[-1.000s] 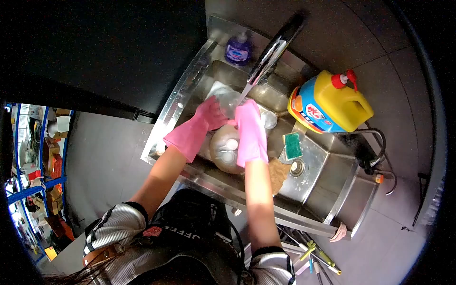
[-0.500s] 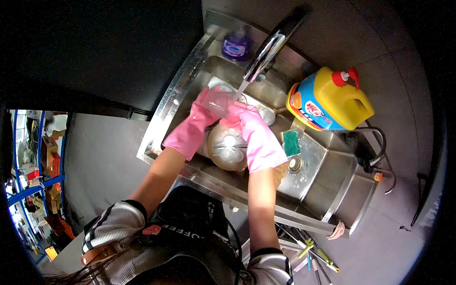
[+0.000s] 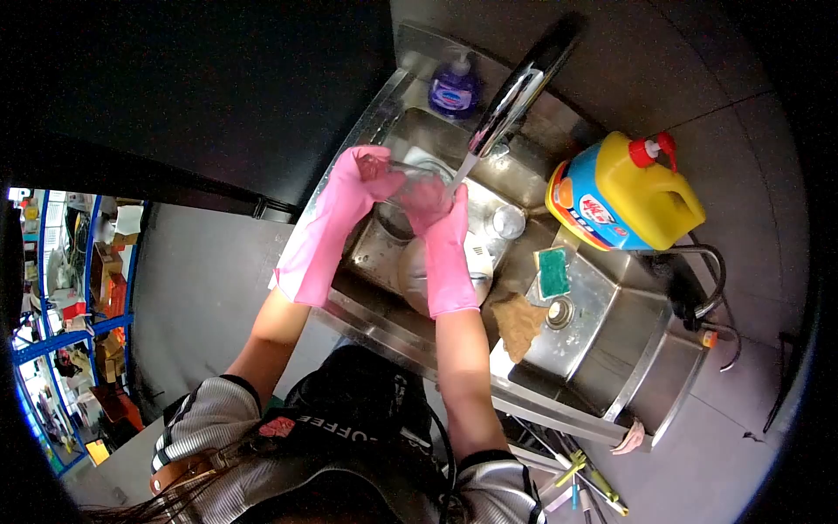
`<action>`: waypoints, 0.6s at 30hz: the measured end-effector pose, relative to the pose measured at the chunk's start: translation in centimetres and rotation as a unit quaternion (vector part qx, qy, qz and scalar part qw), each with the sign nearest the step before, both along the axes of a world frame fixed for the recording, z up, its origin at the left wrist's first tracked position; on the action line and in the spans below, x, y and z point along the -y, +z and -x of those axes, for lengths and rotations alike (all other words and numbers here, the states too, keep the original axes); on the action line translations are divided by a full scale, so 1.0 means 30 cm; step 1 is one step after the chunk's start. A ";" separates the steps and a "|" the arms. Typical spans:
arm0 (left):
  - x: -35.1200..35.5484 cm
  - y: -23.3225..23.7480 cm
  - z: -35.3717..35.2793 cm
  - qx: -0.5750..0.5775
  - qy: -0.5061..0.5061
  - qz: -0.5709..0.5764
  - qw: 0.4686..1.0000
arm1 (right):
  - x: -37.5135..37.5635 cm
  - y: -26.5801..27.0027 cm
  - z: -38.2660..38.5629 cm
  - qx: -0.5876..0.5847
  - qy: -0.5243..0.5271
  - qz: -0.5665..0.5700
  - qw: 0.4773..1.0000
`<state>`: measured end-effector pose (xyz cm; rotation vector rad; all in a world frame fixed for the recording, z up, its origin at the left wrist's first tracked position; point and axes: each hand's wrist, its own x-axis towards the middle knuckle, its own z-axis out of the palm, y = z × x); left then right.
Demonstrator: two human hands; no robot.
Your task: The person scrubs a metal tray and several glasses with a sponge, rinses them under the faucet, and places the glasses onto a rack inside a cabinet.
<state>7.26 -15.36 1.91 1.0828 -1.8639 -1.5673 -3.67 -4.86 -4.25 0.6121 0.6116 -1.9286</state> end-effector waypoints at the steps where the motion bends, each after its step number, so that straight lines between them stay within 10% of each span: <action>1: -0.014 0.036 -0.007 0.024 -0.008 0.056 0.998 | 0.006 -0.004 0.000 -0.025 0.034 -0.010 0.999; 8: -0.088 0.191 -0.019 0.094 -0.106 0.085 0.986 | 0.035 -0.193 0.022 -0.098 0.086 0.013 0.991; 13: -0.138 -0.073 0.094 -0.115 -0.110 -0.053 0.986 | -0.060 -0.061 0.028 -0.067 0.040 0.071 0.994; 15: -0.186 -0.064 0.142 -0.110 -0.145 0.143 0.973 | -0.081 -0.100 0.050 -0.085 0.003 0.059 0.995; 18: -0.204 0.146 0.242 0.038 -0.160 -0.114 0.980 | -0.122 -0.140 0.062 -0.056 -0.101 -0.006 0.993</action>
